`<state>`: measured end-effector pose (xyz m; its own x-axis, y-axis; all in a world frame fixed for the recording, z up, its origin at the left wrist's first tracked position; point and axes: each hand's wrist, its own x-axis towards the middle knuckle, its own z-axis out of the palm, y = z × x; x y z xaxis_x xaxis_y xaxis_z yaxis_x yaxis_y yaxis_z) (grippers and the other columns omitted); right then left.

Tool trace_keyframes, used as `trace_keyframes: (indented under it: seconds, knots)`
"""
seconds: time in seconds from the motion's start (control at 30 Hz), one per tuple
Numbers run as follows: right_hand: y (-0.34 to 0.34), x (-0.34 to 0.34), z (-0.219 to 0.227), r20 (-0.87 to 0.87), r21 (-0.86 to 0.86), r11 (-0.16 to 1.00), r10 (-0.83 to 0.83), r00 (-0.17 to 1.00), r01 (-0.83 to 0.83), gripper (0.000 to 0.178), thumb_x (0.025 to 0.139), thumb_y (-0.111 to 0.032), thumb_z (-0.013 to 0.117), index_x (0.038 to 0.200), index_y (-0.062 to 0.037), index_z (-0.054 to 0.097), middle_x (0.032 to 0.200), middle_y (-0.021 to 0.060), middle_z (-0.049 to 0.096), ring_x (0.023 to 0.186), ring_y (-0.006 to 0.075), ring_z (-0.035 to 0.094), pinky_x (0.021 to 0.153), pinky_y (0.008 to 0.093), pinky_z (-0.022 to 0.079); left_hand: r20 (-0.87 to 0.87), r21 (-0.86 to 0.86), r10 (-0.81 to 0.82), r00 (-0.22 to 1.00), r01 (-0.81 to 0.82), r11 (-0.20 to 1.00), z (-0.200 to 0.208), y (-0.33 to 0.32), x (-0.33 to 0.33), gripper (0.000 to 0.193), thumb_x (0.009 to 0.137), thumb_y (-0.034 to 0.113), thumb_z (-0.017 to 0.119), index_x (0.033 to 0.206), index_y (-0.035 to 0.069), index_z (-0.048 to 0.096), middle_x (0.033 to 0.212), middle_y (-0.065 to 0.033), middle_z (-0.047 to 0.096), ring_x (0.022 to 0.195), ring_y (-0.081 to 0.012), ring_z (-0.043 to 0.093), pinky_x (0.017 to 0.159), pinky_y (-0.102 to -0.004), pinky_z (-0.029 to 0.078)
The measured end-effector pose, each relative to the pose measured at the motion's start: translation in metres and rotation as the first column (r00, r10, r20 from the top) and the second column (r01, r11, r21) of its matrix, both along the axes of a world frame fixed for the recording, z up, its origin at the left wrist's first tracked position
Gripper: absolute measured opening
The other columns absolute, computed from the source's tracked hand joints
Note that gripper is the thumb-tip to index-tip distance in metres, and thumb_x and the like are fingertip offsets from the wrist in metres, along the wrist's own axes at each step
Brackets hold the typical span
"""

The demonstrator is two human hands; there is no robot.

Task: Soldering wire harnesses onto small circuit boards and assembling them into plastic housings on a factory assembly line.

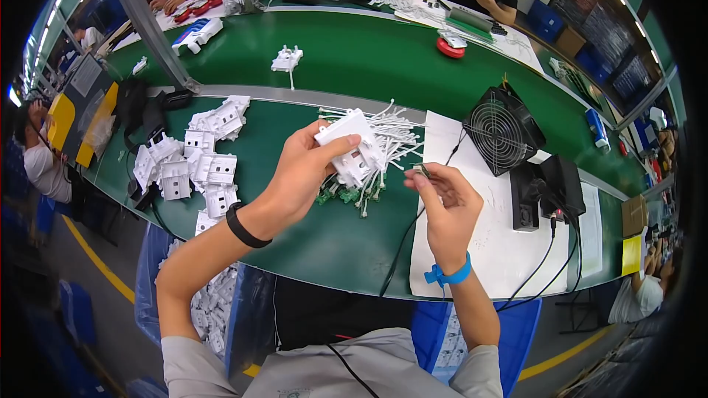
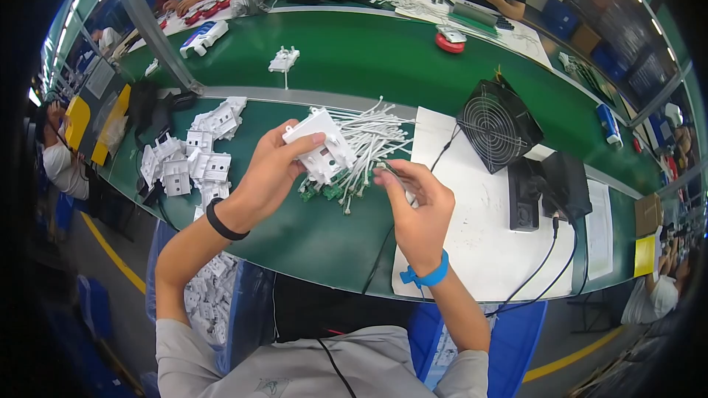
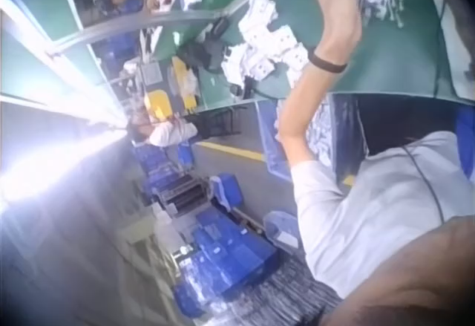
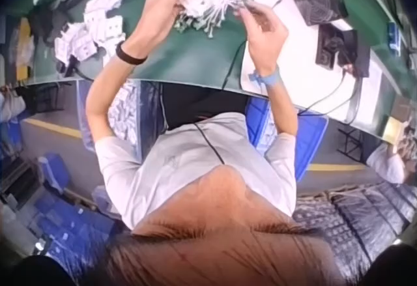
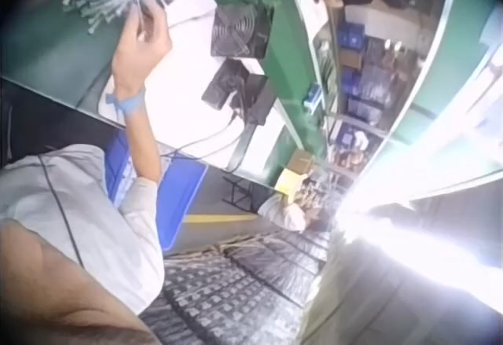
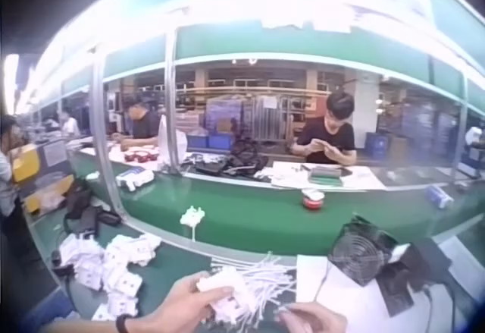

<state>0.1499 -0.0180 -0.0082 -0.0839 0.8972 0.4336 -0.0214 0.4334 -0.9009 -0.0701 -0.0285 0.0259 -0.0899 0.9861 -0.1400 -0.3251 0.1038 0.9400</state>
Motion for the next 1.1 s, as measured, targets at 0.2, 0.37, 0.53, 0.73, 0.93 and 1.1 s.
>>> trace_keyframes:
  seconds: [0.2,0.37,0.53,0.73,0.93,1.1]
  knots:
    - [0.008,0.004,-0.015,-0.046,-0.154,0.982,0.106,0.993,-0.112,0.013,0.096,-0.001,0.070,0.103,0.0103,0.072,0.096,0.0127,0.074,0.086,0.0172,0.072,0.083,0.0275,0.057,0.109,0.031,0.040,0.993,-0.043,0.999,0.006,-0.001,0.017,0.016,0.097,0.009,0.070,0.109,0.002,0.062,0.104,-0.0057,0.071,0.093,-0.0130,0.069,0.083,-0.0294,0.054]
    - [0.007,0.005,-0.013,-0.088,-0.256,0.945,0.186,0.979,-0.203,0.014,0.097,-0.003,0.068,0.105,0.0079,0.072,0.092,0.0116,0.074,0.080,0.0163,0.070,0.081,0.0282,0.058,0.138,0.073,0.086,0.987,-0.097,0.993,0.008,0.000,0.024,0.012,0.096,0.008,0.071,0.101,0.003,0.062,0.099,-0.0039,0.070,0.089,-0.0102,0.066,0.080,-0.0278,0.053]
    - [0.003,0.003,-0.014,-0.418,-0.464,0.749,0.287,0.862,-0.474,0.017,0.098,-0.008,0.068,0.106,0.0064,0.069,0.089,0.0138,0.074,0.079,0.0164,0.071,0.077,0.0293,0.059,-0.032,0.138,0.097,0.995,-0.091,0.986,-0.012,0.001,0.025,0.024,0.094,0.010,0.075,0.082,0.009,0.054,0.087,-0.0007,0.066,0.080,-0.0046,0.058,0.072,-0.0258,0.048]
    - [-0.004,0.001,-0.025,-0.605,-0.544,0.612,0.188,0.774,-0.574,0.016,0.101,-0.015,0.065,0.103,-0.0002,0.069,0.073,0.0048,0.064,0.057,0.0082,0.048,0.054,0.0238,0.038,-0.036,0.184,0.104,0.994,-0.096,0.978,-0.011,-0.003,0.036,0.030,0.093,0.010,0.077,0.078,0.009,0.051,0.086,-0.0004,0.066,0.078,-0.0035,0.056,0.070,-0.0244,0.045]
    - [-0.013,0.004,-0.022,-0.625,-0.526,0.635,0.161,0.763,-0.565,0.014,0.101,-0.016,0.064,0.102,-0.0021,0.067,0.064,-0.0009,0.051,0.055,0.0062,0.037,0.053,0.0235,0.028,-0.069,0.270,0.110,0.992,-0.088,0.959,-0.020,0.001,0.034,0.030,0.093,0.010,0.078,0.078,0.008,0.052,0.085,0.0001,0.066,0.075,-0.0021,0.053,0.065,-0.0235,0.043]
    - [-0.015,-0.002,-0.021,-0.642,-0.512,0.643,0.155,0.751,-0.570,0.012,0.101,-0.014,0.064,0.101,-0.0019,0.067,0.064,-0.0012,0.050,0.055,0.0059,0.037,0.053,0.0234,0.027,-0.115,0.282,0.089,0.989,-0.053,0.958,-0.023,-0.006,0.041,0.030,0.092,0.009,0.078,0.077,0.008,0.052,0.083,0.0011,0.065,0.074,-0.0016,0.052,0.064,-0.0228,0.042]
